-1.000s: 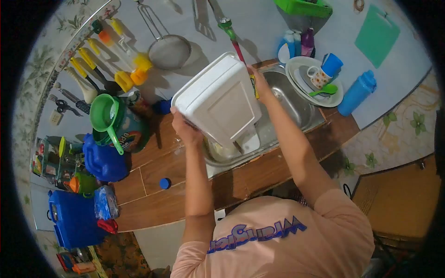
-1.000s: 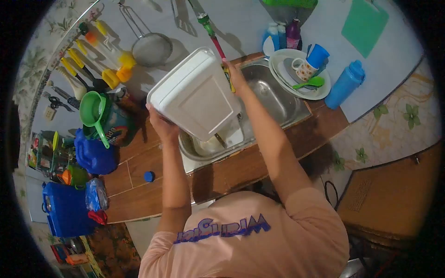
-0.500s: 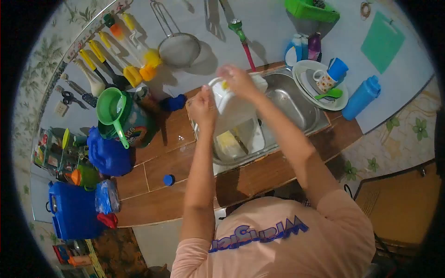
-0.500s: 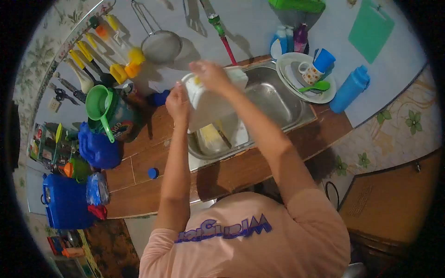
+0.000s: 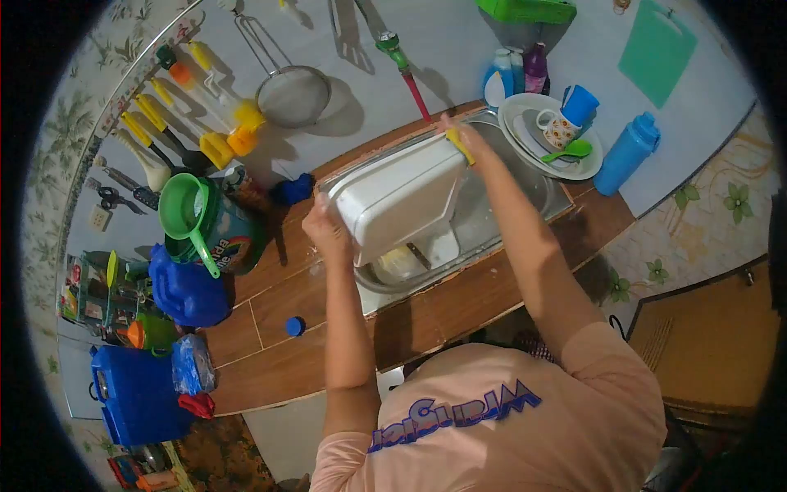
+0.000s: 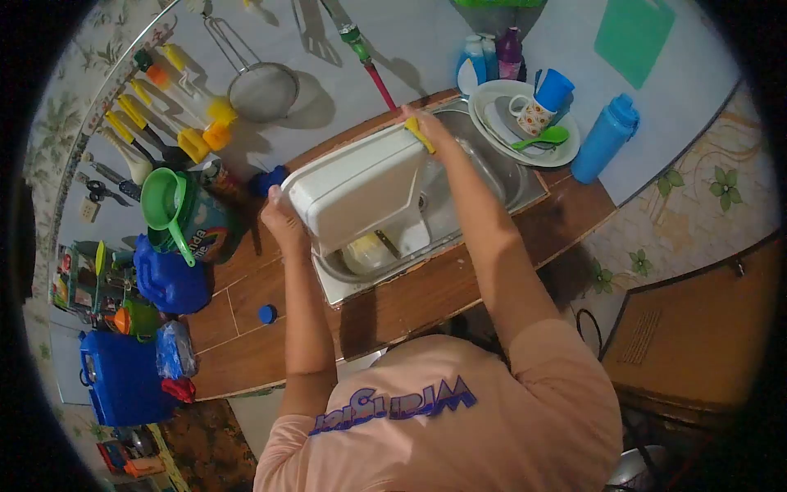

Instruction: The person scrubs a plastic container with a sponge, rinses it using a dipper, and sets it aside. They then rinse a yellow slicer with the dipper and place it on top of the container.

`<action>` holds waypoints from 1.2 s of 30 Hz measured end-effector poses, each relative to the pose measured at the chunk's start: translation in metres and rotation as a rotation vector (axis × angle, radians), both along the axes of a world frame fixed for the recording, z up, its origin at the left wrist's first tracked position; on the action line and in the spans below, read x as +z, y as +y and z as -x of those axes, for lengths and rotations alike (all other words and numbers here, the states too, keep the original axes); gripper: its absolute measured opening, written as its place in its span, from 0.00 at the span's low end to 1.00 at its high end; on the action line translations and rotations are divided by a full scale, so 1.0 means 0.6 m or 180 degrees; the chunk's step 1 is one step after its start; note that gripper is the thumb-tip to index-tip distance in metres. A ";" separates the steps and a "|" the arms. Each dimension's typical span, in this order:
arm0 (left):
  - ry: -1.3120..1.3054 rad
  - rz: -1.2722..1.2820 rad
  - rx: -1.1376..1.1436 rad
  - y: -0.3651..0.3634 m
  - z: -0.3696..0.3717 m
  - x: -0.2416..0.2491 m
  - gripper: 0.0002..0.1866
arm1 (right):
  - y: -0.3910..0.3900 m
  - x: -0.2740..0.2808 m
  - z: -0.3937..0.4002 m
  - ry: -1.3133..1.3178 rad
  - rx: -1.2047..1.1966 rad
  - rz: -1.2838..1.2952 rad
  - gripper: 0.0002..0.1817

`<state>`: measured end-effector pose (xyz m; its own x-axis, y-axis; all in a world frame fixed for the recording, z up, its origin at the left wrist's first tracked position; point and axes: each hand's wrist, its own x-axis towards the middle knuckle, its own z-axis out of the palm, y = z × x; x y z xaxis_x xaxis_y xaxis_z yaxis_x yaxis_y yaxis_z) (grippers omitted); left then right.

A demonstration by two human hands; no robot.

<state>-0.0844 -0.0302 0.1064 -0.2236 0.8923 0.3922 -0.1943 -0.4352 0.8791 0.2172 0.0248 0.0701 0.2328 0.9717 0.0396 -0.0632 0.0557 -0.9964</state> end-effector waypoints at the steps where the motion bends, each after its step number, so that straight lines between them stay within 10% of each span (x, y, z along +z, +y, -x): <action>1: 0.0124 0.0028 0.0007 0.013 0.013 -0.014 0.20 | 0.010 0.011 -0.013 0.0041 -0.0045 -0.0012 0.27; 4: 0.0065 0.0974 -0.0881 0.051 0.070 -0.028 0.16 | 0.003 0.072 -0.005 -0.0982 -0.0234 -0.0413 0.28; 5: 0.1391 0.0841 -0.0810 0.069 0.082 -0.026 0.16 | -0.006 0.112 0.012 -0.1514 -0.0307 -0.0606 0.28; 9: 0.1960 -0.0050 -0.0535 0.064 -0.033 -0.013 0.20 | -0.021 0.180 0.131 -0.2833 -0.0057 -0.1290 0.28; 15: 0.2231 -0.0061 0.0599 0.035 -0.086 0.019 0.27 | 0.000 0.134 0.163 -0.1779 -0.0055 -0.1643 0.24; 18: 0.1859 -0.0064 0.0433 0.042 -0.079 -0.010 0.28 | 0.034 0.099 0.090 -0.1496 0.0069 -0.0269 0.21; 21: 0.1750 0.0133 0.0375 0.045 -0.096 -0.031 0.28 | 0.047 0.075 0.096 -0.1974 -0.1115 -0.0121 0.22; 24: 0.1939 0.0083 0.0587 0.037 -0.104 -0.016 0.28 | -0.030 0.125 0.190 -0.1860 -0.0596 -0.1503 0.19; 29: 0.1119 -0.0209 0.0027 0.002 -0.084 0.024 0.22 | 0.069 0.070 0.065 -0.2669 -0.0465 -0.0434 0.16; 32: 0.1062 -0.0101 0.0079 -0.002 -0.071 0.024 0.21 | 0.080 0.030 0.033 -0.0154 -0.0519 0.0067 0.22; 36: 0.0473 0.0276 0.0134 0.010 -0.082 0.031 0.25 | 0.016 0.077 0.124 -0.0631 -0.1771 -0.0641 0.12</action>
<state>-0.0354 -0.0241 0.1251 -0.2068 0.9152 0.3458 -0.0427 -0.3616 0.9314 0.1429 0.0345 0.1161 0.6714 0.6760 0.3038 0.2143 0.2153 -0.9527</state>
